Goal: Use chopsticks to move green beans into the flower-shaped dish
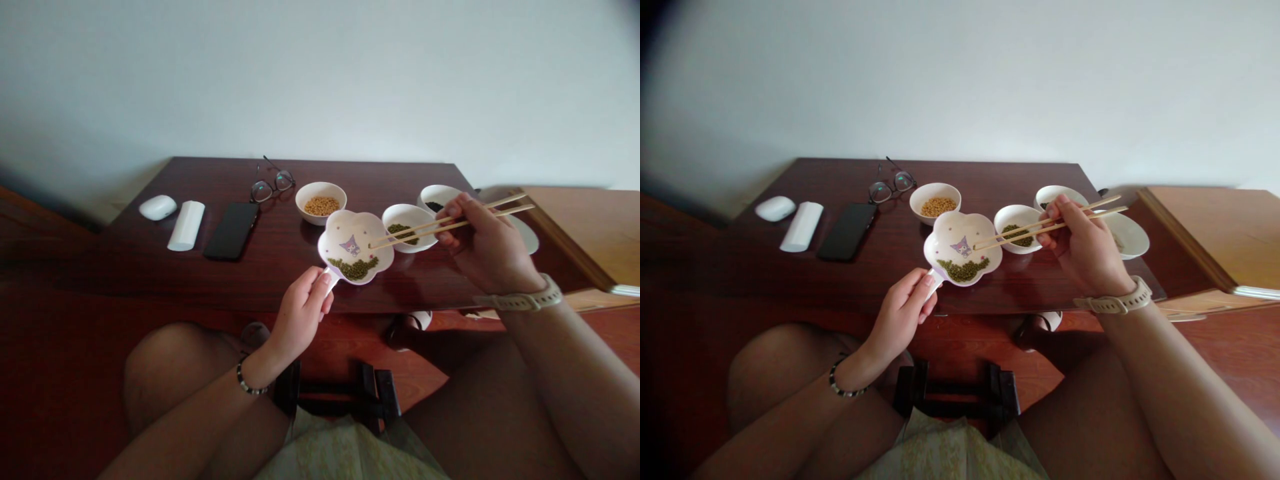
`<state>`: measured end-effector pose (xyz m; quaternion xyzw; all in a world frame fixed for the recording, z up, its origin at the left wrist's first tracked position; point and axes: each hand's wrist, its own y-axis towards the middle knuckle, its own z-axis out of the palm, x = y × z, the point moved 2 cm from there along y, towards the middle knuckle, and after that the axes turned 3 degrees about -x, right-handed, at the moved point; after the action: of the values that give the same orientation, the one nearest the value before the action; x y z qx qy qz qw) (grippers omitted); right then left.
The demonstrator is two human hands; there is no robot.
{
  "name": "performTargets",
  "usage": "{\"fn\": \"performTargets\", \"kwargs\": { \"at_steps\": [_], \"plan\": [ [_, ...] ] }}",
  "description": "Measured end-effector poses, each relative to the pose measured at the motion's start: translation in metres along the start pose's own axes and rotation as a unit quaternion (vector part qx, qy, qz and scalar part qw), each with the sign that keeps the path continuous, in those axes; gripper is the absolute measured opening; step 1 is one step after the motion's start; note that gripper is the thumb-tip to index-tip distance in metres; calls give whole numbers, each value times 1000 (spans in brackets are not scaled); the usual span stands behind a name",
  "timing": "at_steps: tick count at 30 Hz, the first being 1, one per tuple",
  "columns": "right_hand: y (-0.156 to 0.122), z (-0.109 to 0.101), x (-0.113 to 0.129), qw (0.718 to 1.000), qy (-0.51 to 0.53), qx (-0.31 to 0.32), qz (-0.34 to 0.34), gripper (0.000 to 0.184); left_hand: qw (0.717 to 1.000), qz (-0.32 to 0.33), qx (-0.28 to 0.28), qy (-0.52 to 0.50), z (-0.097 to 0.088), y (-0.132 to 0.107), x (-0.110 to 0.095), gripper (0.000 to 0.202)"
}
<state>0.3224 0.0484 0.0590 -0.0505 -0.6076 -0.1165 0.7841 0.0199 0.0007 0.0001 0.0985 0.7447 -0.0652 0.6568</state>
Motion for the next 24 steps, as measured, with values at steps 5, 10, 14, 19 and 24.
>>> {"fn": "performTargets", "kwargs": {
  "at_steps": [5,10,14,19,24],
  "plan": [
    [10,-29,21,993,-1,-95,-68,27,1000,-1,1,4,0,1,0,37],
    [9,-40,30,977,-90,-139,-134,29,1000,-1,1,9,2,0,-1,38],
    [8,-42,29,972,-136,-134,-133,27,1000,-2,1,8,2,1,-1,37],
    [6,-33,24,991,-55,-86,-86,27,1000,-5,2,6,-1,2,2,37],
    [-6,-3,5,998,-17,24,54,29,1000,-5,0,7,0,2,2,37]
  ]
}}
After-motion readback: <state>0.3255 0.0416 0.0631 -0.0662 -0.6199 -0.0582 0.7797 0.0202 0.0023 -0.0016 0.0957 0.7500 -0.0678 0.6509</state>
